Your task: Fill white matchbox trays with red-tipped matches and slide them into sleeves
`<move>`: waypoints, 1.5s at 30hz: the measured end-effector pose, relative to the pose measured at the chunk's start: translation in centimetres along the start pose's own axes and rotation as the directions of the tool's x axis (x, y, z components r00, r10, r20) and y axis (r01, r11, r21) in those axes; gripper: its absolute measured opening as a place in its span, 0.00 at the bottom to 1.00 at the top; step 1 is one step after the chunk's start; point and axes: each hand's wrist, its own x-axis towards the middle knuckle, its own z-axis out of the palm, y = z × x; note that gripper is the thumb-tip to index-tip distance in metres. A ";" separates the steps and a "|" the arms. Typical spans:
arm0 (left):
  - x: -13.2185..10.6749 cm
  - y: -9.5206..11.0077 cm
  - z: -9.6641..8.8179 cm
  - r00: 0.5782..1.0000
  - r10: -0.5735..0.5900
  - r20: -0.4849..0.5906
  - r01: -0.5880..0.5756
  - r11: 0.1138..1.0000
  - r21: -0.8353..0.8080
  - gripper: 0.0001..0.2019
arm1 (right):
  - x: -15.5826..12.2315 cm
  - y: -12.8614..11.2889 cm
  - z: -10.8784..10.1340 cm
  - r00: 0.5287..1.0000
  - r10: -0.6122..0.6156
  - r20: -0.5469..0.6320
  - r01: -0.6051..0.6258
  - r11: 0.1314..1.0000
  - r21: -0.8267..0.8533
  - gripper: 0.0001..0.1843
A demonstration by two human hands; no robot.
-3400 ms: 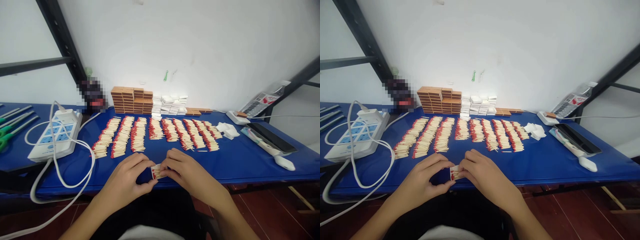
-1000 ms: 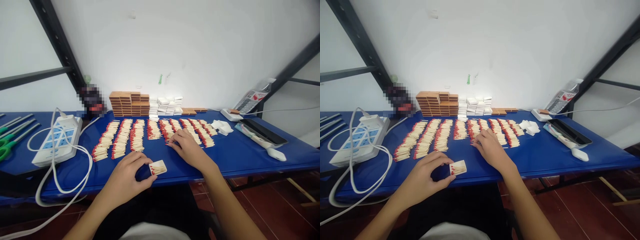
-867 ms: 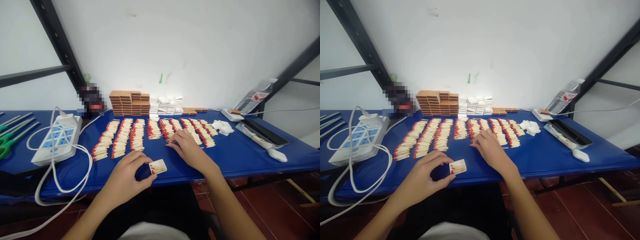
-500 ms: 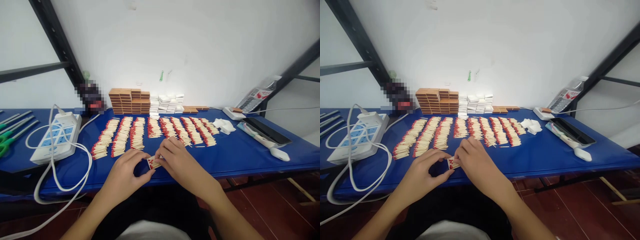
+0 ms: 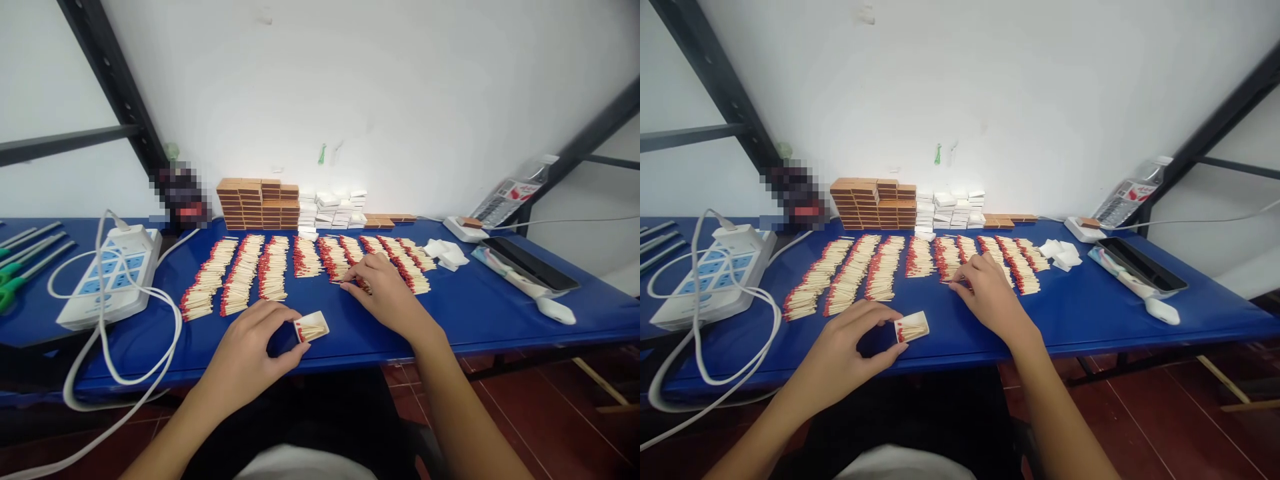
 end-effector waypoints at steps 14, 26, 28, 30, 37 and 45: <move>0.1 0.1 -0.1 1.000 0.005 0.020 -0.005 1.000 -0.010 0.13 | -0.3 0.1 -0.4 0.999 0.033 0.035 -0.028 0.989 -0.142 0.05; 0.2 0.3 -0.2 1.000 0.003 0.014 -0.003 1.000 -0.003 0.13 | 0.2 -1.2 0.0 0.993 -0.016 0.114 0.025 0.997 -0.079 0.08; 0.2 0.2 -0.2 1.000 0.005 0.004 -0.005 1.000 -0.004 0.13 | 0.3 -1.7 -0.1 0.992 -0.035 0.123 0.042 0.998 -0.052 0.07; 0.2 0.2 -0.1 1.000 0.002 -0.003 -0.002 1.000 0.001 0.12 | 0.3 -2.4 -0.5 0.991 -0.046 0.124 0.050 0.999 -0.023 0.08; 0.1 0.0 0.0 1.000 -0.027 -0.011 0.028 0.999 0.036 0.12 | -0.6 -6.9 -2.2 0.984 -0.149 0.101 0.145 0.989 0.040 0.07; 0.1 0.1 0.0 1.000 -0.006 -0.007 0.006 1.000 0.017 0.11 | -0.9 -9.2 -1.0 0.934 -0.281 0.219 0.290 0.957 -0.008 0.08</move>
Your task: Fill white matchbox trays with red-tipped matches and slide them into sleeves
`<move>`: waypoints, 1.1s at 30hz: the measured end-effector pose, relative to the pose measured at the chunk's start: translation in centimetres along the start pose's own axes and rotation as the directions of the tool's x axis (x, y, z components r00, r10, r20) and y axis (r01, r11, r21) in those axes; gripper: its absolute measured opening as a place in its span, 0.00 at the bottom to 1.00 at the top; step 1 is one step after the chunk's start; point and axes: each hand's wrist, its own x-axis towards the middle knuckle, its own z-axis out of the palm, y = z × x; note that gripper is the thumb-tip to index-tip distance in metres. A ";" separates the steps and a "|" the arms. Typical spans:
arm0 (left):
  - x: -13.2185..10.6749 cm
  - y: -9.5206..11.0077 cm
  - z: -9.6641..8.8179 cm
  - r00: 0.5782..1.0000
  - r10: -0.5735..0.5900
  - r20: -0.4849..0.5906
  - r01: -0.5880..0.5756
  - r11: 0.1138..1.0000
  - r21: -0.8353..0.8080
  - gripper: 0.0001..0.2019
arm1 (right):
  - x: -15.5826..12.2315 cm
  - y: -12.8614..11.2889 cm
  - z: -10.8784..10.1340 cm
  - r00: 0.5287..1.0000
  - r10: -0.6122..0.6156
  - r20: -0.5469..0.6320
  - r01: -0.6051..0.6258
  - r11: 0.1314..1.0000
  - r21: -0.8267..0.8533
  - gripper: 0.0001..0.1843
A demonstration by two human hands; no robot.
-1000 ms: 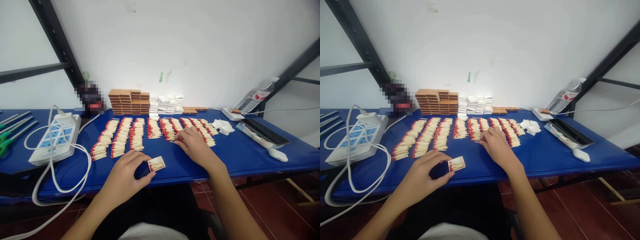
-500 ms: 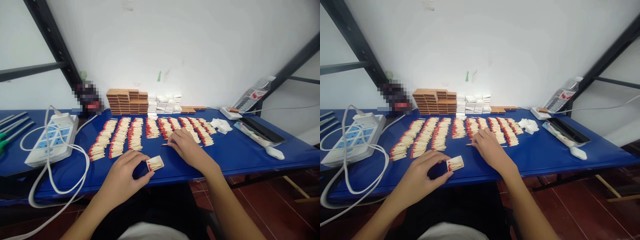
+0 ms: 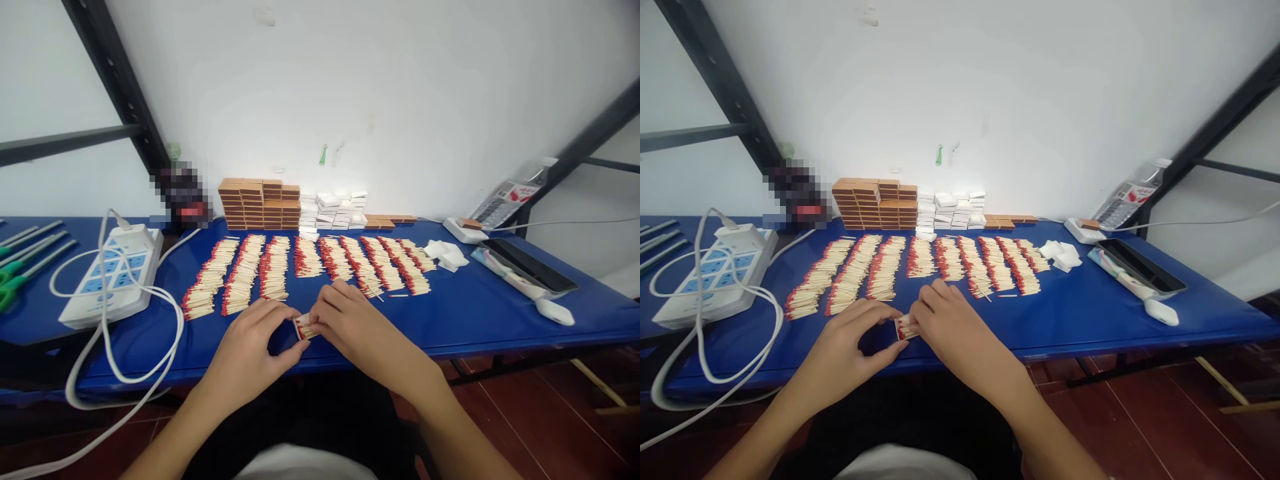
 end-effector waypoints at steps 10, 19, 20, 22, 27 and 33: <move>0.0 0.1 0.0 0.999 0.020 0.030 -0.019 0.999 -0.030 0.13 | -0.2 1.0 -0.2 0.999 0.027 -0.023 -0.021 0.978 0.206 0.05; -0.1 0.1 0.0 0.999 0.016 0.033 -0.014 0.999 -0.036 0.12 | -0.2 0.8 -0.4 1.000 0.027 0.005 -0.028 0.982 0.187 0.10; 0.0 0.1 -0.1 0.999 0.016 0.033 -0.015 0.999 -0.037 0.12 | -0.2 0.9 -0.5 1.000 0.027 0.008 -0.029 0.981 0.194 0.11; 0.1 0.2 -0.1 0.999 0.013 0.033 -0.012 0.999 -0.041 0.12 | -0.3 1.1 -0.5 0.999 0.030 0.018 -0.033 0.976 0.216 0.12; 0.3 0.4 -0.2 0.999 0.001 0.038 0.000 0.999 -0.042 0.12 | -0.9 2.0 -1.0 0.996 0.089 0.032 -0.094 0.958 0.273 0.07; 0.2 0.3 -0.2 1.000 -0.007 0.026 0.009 0.999 -0.042 0.12 | -0.9 1.8 -1.1 0.992 0.118 0.037 -0.124 0.950 0.285 0.05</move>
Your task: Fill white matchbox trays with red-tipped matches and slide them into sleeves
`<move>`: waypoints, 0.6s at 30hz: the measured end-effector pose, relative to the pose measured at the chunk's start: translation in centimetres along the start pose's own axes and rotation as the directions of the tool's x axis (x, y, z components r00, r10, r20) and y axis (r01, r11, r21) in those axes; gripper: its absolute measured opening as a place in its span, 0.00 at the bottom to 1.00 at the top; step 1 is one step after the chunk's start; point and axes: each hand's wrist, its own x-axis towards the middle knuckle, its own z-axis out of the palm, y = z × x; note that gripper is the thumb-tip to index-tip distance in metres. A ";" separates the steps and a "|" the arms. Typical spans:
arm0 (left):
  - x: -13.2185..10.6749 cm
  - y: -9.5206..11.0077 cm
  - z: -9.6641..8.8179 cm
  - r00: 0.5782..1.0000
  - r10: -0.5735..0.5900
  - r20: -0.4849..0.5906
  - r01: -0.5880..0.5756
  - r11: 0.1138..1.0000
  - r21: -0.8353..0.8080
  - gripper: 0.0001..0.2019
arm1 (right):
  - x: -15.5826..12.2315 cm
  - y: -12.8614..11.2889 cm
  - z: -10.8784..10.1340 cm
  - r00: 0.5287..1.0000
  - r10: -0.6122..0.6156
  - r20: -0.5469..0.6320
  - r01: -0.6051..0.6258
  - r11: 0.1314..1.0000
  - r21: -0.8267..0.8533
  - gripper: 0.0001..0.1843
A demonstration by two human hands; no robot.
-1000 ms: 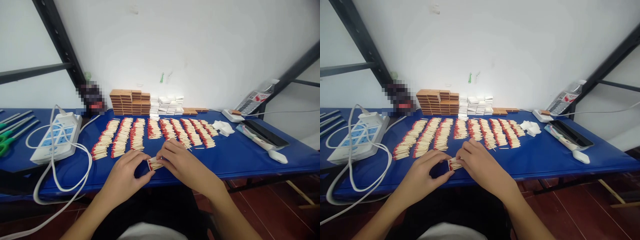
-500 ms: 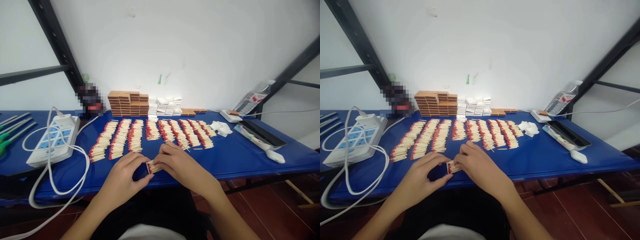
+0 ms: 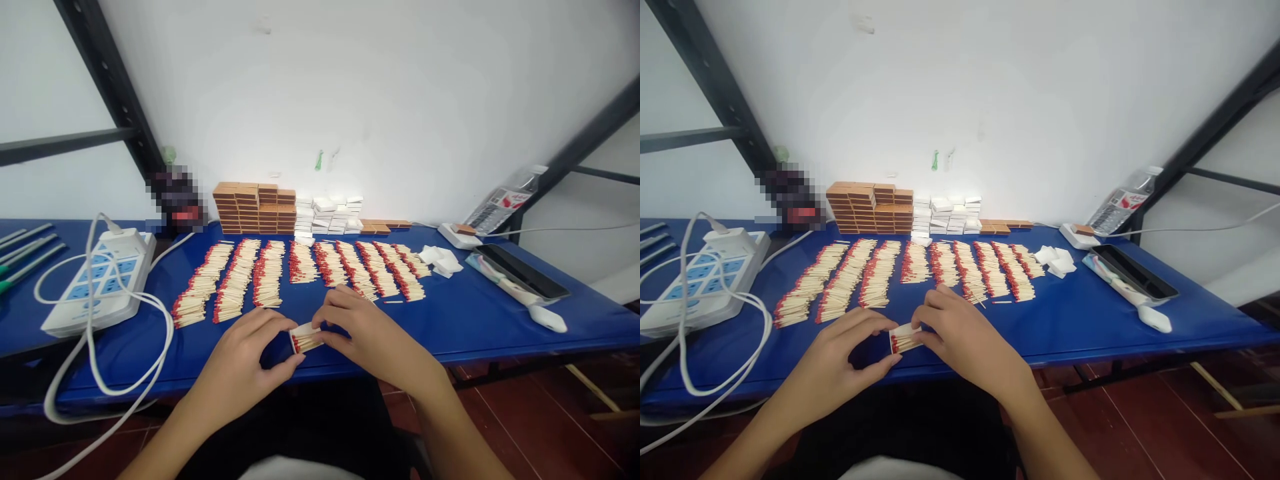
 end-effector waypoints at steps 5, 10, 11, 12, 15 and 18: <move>-0.3 -0.3 0.0 1.000 0.000 -0.001 0.000 1.000 0.010 0.14 | 0.1 2.3 -0.6 0.980 0.088 -0.177 -0.089 0.996 0.003 0.05; -0.3 -0.4 0.1 1.000 0.001 0.003 -0.001 1.000 0.023 0.13 | 0.0 6.6 -0.9 0.944 0.106 -0.313 -0.179 0.960 -0.214 0.05; -0.3 -0.4 0.1 1.000 0.003 0.003 -0.003 1.000 0.023 0.13 | 0.0 7.0 -0.7 0.949 0.102 -0.299 -0.178 0.955 -0.239 0.05; -0.3 -0.3 0.1 1.000 0.007 0.003 -0.007 1.000 0.024 0.13 | 0.1 7.3 -0.6 0.954 0.101 -0.283 -0.175 0.951 -0.253 0.05; -0.2 -0.2 0.0 1.000 0.011 0.012 -0.012 0.999 0.032 0.14 | 0.4 7.4 -0.2 0.964 0.098 -0.249 -0.164 0.952 -0.260 0.06; -0.3 -0.1 0.0 1.000 0.019 0.010 -0.019 0.999 0.038 0.14 | 0.7 7.1 0.1 0.963 0.102 -0.249 -0.166 0.954 -0.250 0.04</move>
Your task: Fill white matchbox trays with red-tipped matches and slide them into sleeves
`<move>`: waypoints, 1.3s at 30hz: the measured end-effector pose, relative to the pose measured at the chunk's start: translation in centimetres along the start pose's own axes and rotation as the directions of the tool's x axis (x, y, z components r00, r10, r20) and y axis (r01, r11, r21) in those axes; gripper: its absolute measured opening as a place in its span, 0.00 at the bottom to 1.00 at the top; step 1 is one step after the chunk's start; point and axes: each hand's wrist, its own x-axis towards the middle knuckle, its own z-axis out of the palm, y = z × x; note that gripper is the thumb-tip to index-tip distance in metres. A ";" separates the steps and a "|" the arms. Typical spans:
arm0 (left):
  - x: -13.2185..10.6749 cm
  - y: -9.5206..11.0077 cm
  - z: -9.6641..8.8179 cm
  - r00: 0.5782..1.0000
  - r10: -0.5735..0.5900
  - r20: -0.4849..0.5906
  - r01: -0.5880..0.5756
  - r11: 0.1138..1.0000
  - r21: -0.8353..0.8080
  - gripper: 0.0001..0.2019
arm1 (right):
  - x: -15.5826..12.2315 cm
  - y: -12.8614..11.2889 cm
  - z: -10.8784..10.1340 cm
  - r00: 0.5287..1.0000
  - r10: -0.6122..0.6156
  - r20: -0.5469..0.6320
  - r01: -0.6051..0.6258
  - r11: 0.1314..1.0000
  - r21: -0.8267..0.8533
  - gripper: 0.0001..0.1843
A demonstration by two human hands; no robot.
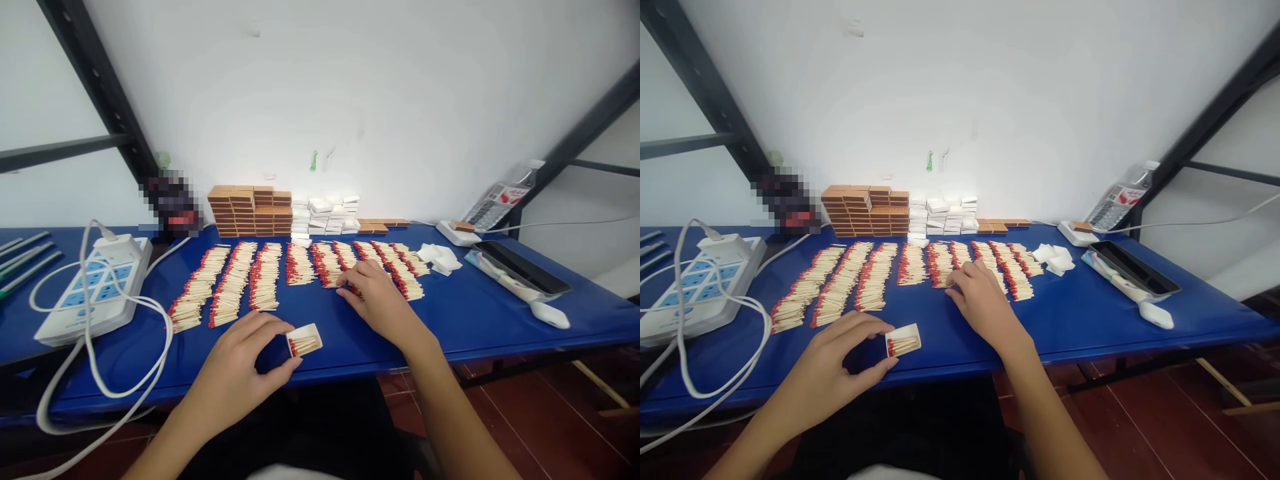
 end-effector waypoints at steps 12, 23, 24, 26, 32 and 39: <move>0.1 -0.1 0.0 1.000 0.006 0.000 -0.006 1.000 0.001 0.13 | 0.1 -0.3 0.7 0.998 -0.048 -0.046 0.049 0.999 0.022 0.05; 0.0 0.0 0.0 1.000 0.000 0.005 0.000 1.000 -0.008 0.13 | 0.0 -0.1 0.9 0.998 -0.054 -0.035 0.056 0.998 0.032 0.05; 0.0 0.0 0.0 1.000 0.000 0.002 0.000 1.000 -0.010 0.13 | 0.0 -0.1 0.7 0.998 -0.051 -0.032 0.052 0.998 0.038 0.06; 0.0 0.0 0.0 1.000 0.001 -0.003 -0.002 1.000 -0.011 0.13 | -0.1 -0.4 0.3 0.999 -0.046 -0.020 0.047 0.998 0.050 0.07; 0.0 0.1 0.0 1.000 -0.003 -0.011 0.003 1.000 -0.015 0.13 | -0.3 -1.4 -0.2 0.999 -0.028 0.020 0.027 0.999 0.028 0.07; 0.1 0.1 0.0 1.000 -0.011 -0.011 0.011 1.000 -0.025 0.13 | -0.4 -1.1 -0.2 0.999 0.004 0.033 -0.005 1.000 0.019 0.07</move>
